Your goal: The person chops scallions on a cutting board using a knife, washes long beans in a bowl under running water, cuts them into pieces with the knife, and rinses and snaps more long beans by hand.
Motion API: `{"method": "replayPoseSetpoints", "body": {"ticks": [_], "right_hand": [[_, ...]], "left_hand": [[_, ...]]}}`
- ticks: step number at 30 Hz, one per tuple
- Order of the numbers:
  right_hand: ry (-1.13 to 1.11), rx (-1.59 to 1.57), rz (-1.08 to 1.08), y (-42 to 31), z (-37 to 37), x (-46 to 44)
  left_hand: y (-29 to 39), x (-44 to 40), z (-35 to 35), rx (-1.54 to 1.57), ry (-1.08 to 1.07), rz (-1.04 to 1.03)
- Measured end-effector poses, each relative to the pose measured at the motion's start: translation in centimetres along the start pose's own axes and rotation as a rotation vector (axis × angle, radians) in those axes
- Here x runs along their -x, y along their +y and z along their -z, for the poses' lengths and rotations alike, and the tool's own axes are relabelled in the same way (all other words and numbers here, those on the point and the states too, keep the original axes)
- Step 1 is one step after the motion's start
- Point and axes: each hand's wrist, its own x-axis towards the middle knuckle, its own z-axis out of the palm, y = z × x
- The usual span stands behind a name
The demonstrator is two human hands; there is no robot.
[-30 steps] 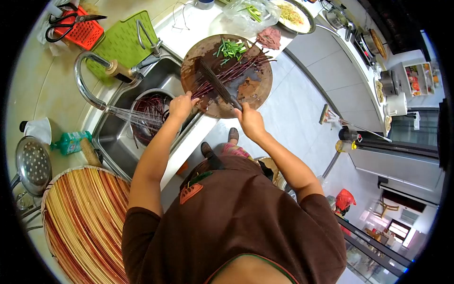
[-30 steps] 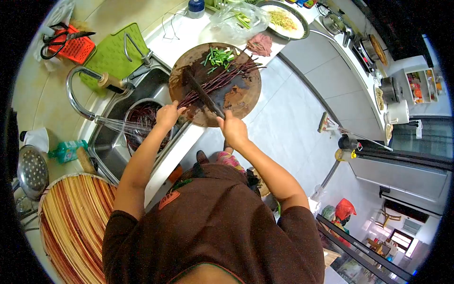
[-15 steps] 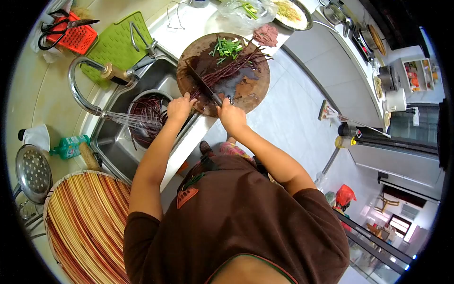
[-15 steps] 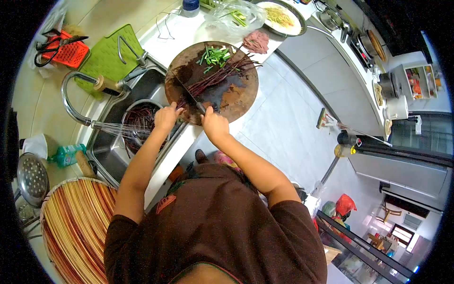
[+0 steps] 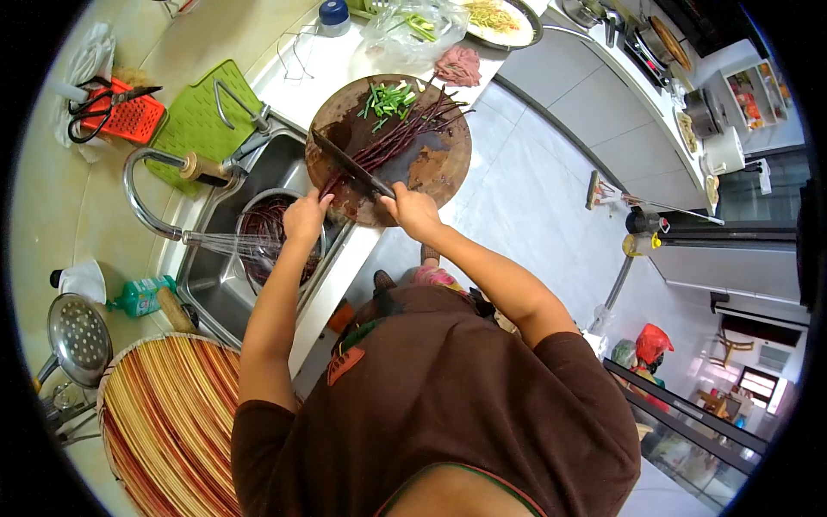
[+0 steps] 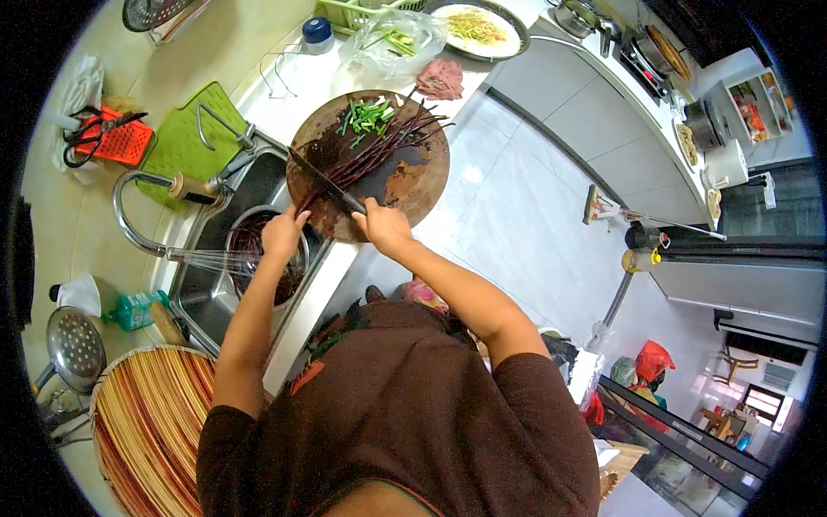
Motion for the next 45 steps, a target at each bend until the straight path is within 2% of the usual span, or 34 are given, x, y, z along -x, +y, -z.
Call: {"method": "replayPoseSetpoints", "body": {"ticks": [3, 6, 7, 12, 16, 17, 24, 27, 34, 35, 41, 45], "right_hand": [[0.109, -0.141, 0.007, 1.6, 2.7, 1.5], [0.202, -0.336, -0.067, 4.3, 4.8, 2.9], [0.191, -0.341, -0.134, 4.8, 6.1, 3.4], [0.35, -0.478, -0.291, 9.1, 7.7, 4.8], [0.382, -0.52, -0.382, 11.7, 8.4, 5.9], [0.425, -0.513, -0.35, 12.8, 7.8, 6.2], [0.426, -0.621, -0.439, 14.5, 8.7, 8.0], [0.436, -0.618, -0.462, 15.0, 9.1, 8.1], [0.432, -0.587, -0.457, 16.8, 9.4, 7.6], [0.441, -0.571, -0.451, 17.3, 9.2, 7.4], [0.436, -0.628, -0.475, 17.3, 8.8, 6.4], [0.4, -0.654, -0.5, 16.6, 8.7, 5.9]], "left_hand": [[0.5, 0.0, 3.5, 0.023, 0.072, 0.043], [2.8, -1.7, 6.4, 0.054, 0.14, -0.014], [4.1, -2.6, 6.9, 0.091, 0.206, -0.073], [14.1, -7.2, 9.0, 0.162, 0.173, -0.178], [20.4, -11.8, 5.7, 0.127, 0.19, -0.275], [21.7, -12.8, 4.7, 0.139, 0.187, -0.291], [27.2, -18.5, -1.5, 0.065, 0.199, -0.299], [28.0, -19.2, -3.1, -0.024, 0.166, -0.303], [25.2, -15.9, -1.0, 0.139, 0.333, -0.45], [24.1, -15.1, -0.7, 0.118, 0.468, -0.484], [18.7, -12.2, -1.9, 0.076, 0.323, -0.232], [17.8, -11.6, -2.4, 0.055, 0.161, -0.177]]}}
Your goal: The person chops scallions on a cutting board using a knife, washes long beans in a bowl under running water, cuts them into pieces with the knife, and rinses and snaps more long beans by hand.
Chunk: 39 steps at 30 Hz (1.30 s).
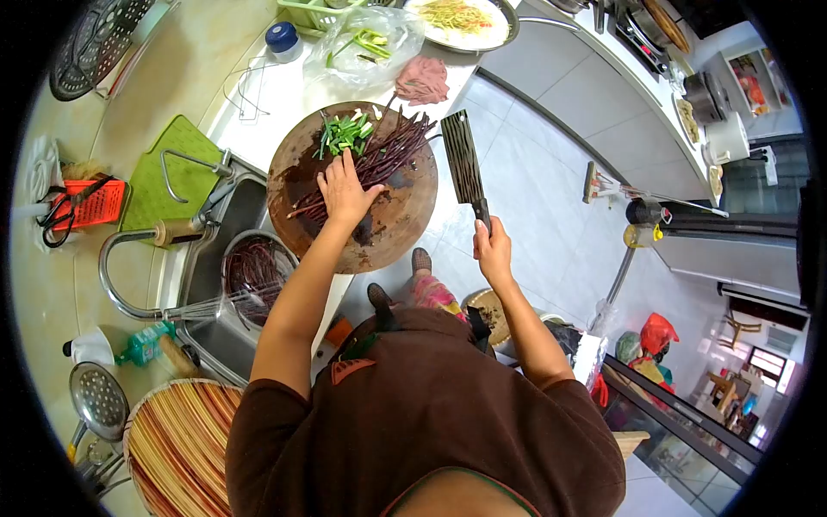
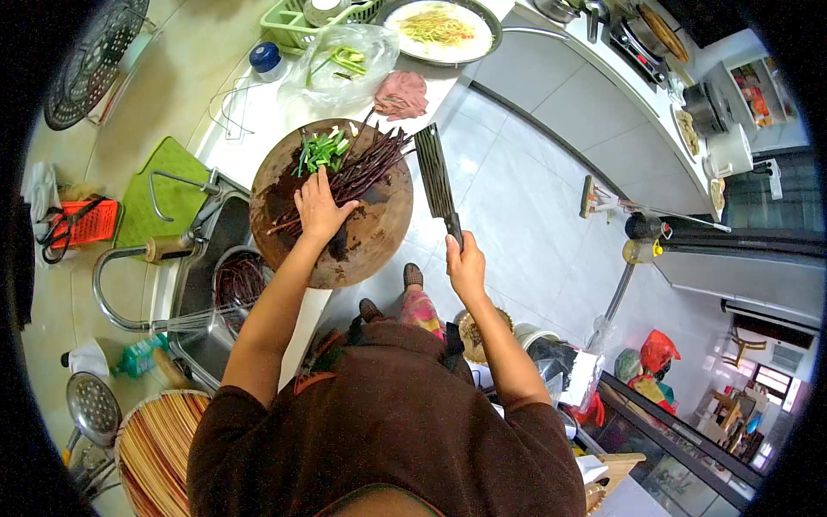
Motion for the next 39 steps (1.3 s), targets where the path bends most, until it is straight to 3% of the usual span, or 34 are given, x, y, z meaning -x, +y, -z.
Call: {"method": "replayPoseSetpoints", "body": {"ticks": [11, 17, 25, 28, 32, 39], "right_hand": [[0.001, -0.061, -0.009, -0.4, -0.7, 1.0], [0.011, -0.009, -0.016, -0.4, -0.7, 1.4], [0.049, 0.371, 0.155, 0.9, -0.7, 0.8], [0.042, 0.499, 0.204, 0.1, -1.0, 0.2], [0.043, 0.562, 0.207, -0.5, -1.7, -0.3], [0.099, 0.37, 0.09, 0.1, -1.2, -0.5]], "left_hand": [[-1.3, 1.7, -2.0, -0.089, 0.187, -0.214], [-2.2, 2.0, -1.4, -0.162, 0.164, -0.288], [-7.4, 6.6, -0.2, -0.175, 0.156, -0.351], [-7.9, 7.2, 0.1, -0.136, 0.05, -0.286], [-6.2, 7.2, 1.7, 0.023, 0.163, -0.285], [-1.0, 1.8, 1.7, 0.295, 0.243, -0.324]]}}
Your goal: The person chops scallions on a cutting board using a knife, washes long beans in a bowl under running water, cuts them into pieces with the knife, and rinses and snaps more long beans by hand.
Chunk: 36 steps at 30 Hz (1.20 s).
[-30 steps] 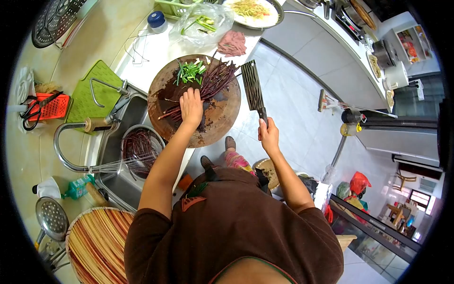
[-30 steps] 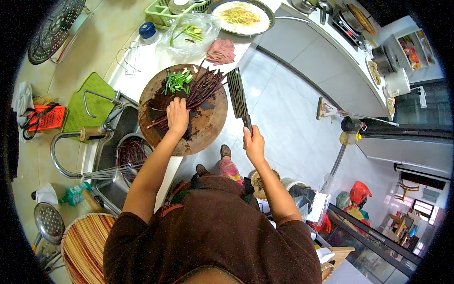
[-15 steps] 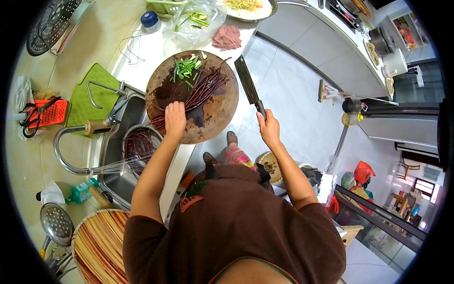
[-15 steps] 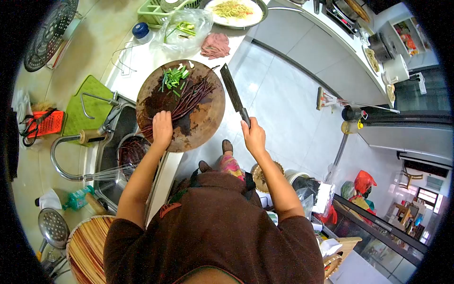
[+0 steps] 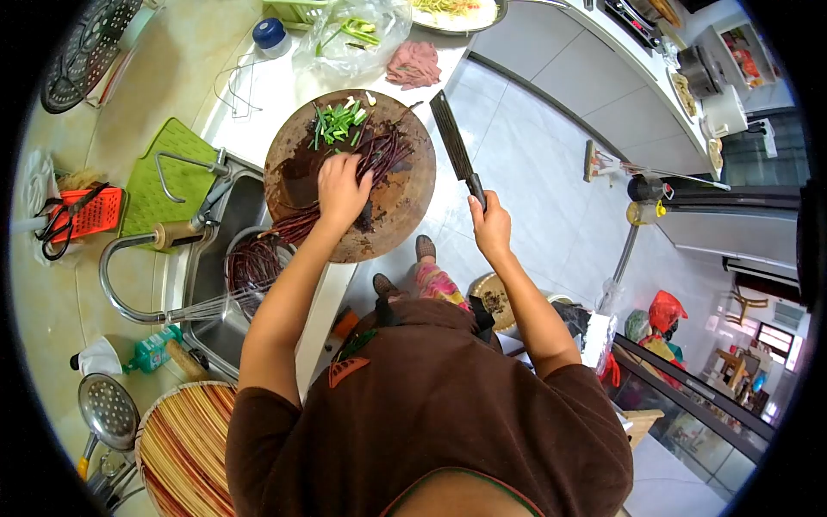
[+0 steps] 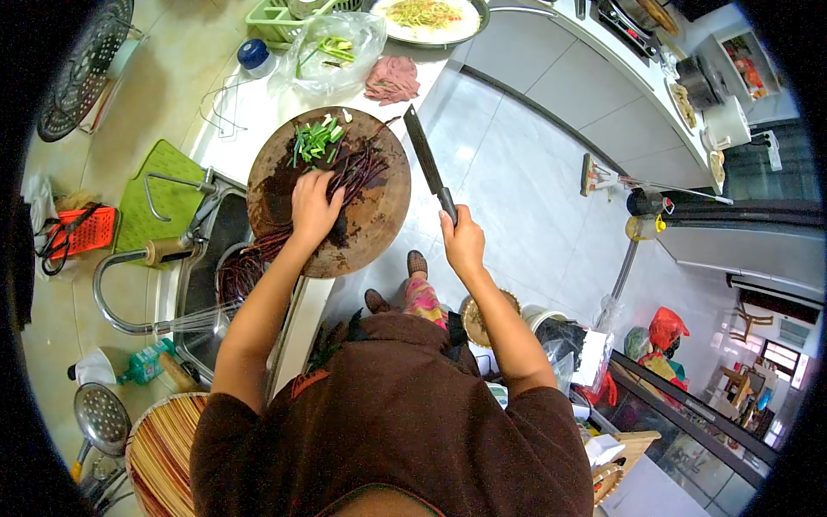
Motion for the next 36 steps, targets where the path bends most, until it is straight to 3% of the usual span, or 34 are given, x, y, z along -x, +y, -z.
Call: {"method": "replayPoseSetpoints", "body": {"ticks": [6, 12, 16, 22, 26, 30, 36], "right_hand": [[-0.041, -0.122, -0.086, 1.5, 0.0, 0.3], [-0.072, -0.155, -0.072, 1.5, 0.7, 0.6], [-0.051, -0.113, -0.016, 1.4, 1.2, 0.5], [-0.056, -0.013, 0.12, 0.8, 0.7, -0.4], [-0.1, 0.044, 0.129, -0.6, 0.0, -1.3], [-0.112, 0.123, 0.162, -1.5, -0.6, -1.9], [-0.155, 0.179, 0.204, -2.8, -0.5, -1.8]], "left_hand": [[1.8, -9.2, -6.3, -0.084, -0.041, 0.047], [1.4, -11.3, -9.5, -0.131, -0.151, 0.067], [1.0, -9.1, -5.9, 0.01, -0.045, 0.067], [-1.3, -0.4, -0.7, -0.163, -0.125, 0.12], [-1.7, 1.1, -0.2, -0.147, -0.041, 0.075], [-1.4, 0.2, -1.5, 0.006, -0.038, 0.194], [0.0, -1.3, -3.7, -0.083, -0.166, 0.119]]}}
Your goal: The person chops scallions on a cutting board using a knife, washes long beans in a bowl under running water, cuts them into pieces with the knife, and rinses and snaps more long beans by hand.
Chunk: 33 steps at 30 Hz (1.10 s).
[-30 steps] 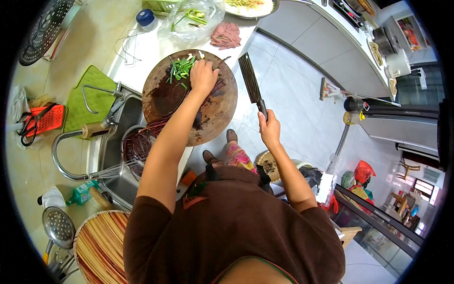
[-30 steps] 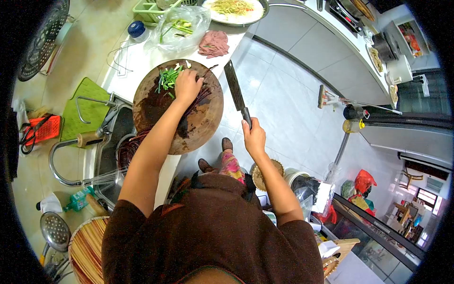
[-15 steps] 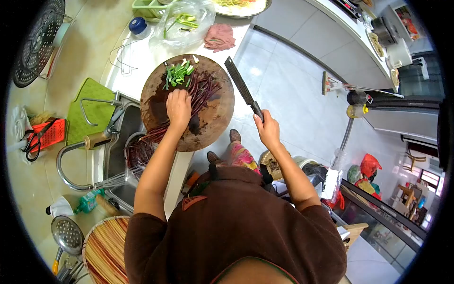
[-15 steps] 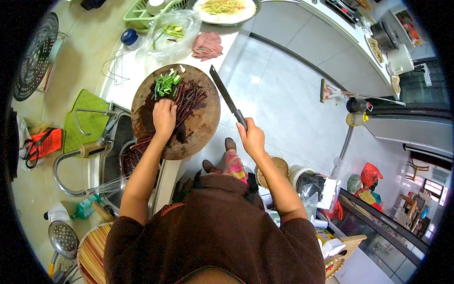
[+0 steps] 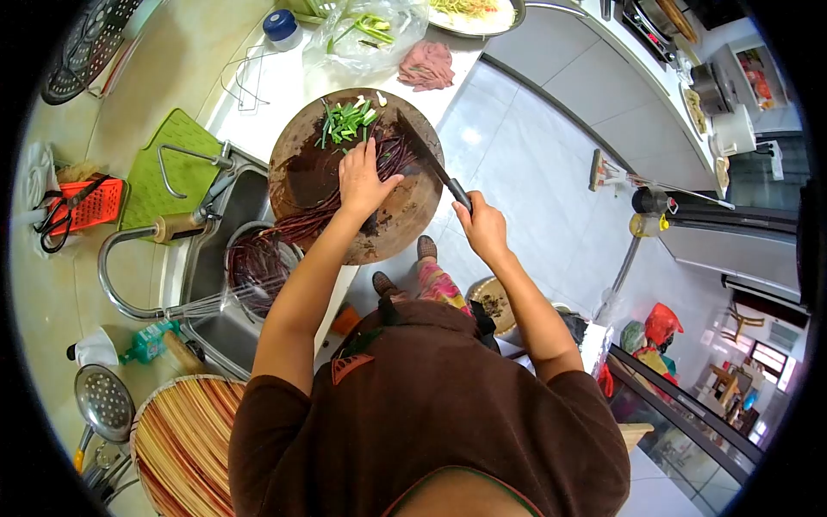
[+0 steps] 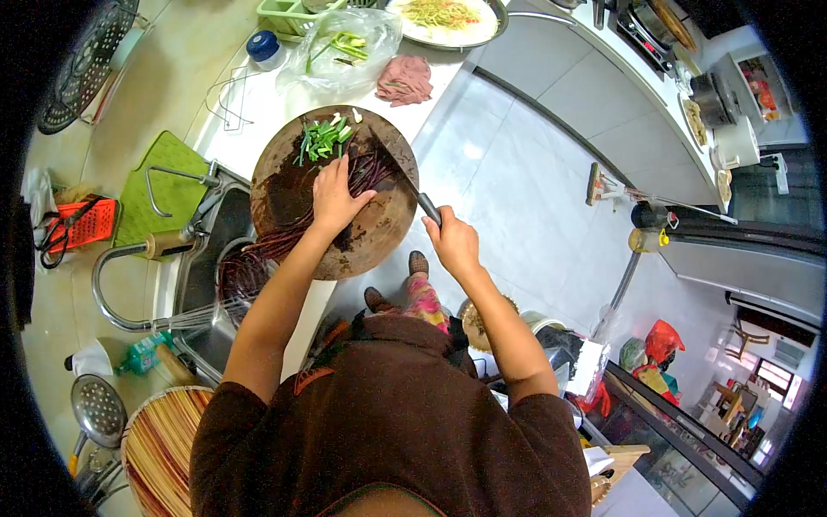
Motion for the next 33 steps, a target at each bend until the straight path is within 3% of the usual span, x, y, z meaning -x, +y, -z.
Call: {"method": "replayPoseSetpoints", "body": {"ticks": [7, 14, 18, 27, 33], "right_hand": [[0.07, 0.064, 0.05, 0.6, 0.5, -2.3], [-0.015, 0.167, 0.216, 0.7, 1.1, -4.2], [-0.018, 0.153, 0.207, 0.5, 1.1, -3.5], [-0.019, 0.209, 0.226, -0.4, 0.7, -3.3], [-0.017, 0.198, 0.14, 0.3, 0.8, -3.0]], "left_hand": [[1.1, -0.2, -0.6, 0.039, -0.038, -0.039], [0.8, -0.3, -0.8, -0.004, -0.058, -0.02], [1.3, 0.1, -0.6, -0.007, -0.084, 0.014], [1.5, -0.8, -1.4, 0.088, -0.132, -0.114], [1.2, 0.0, 0.1, 0.038, -0.055, 0.019]]}}
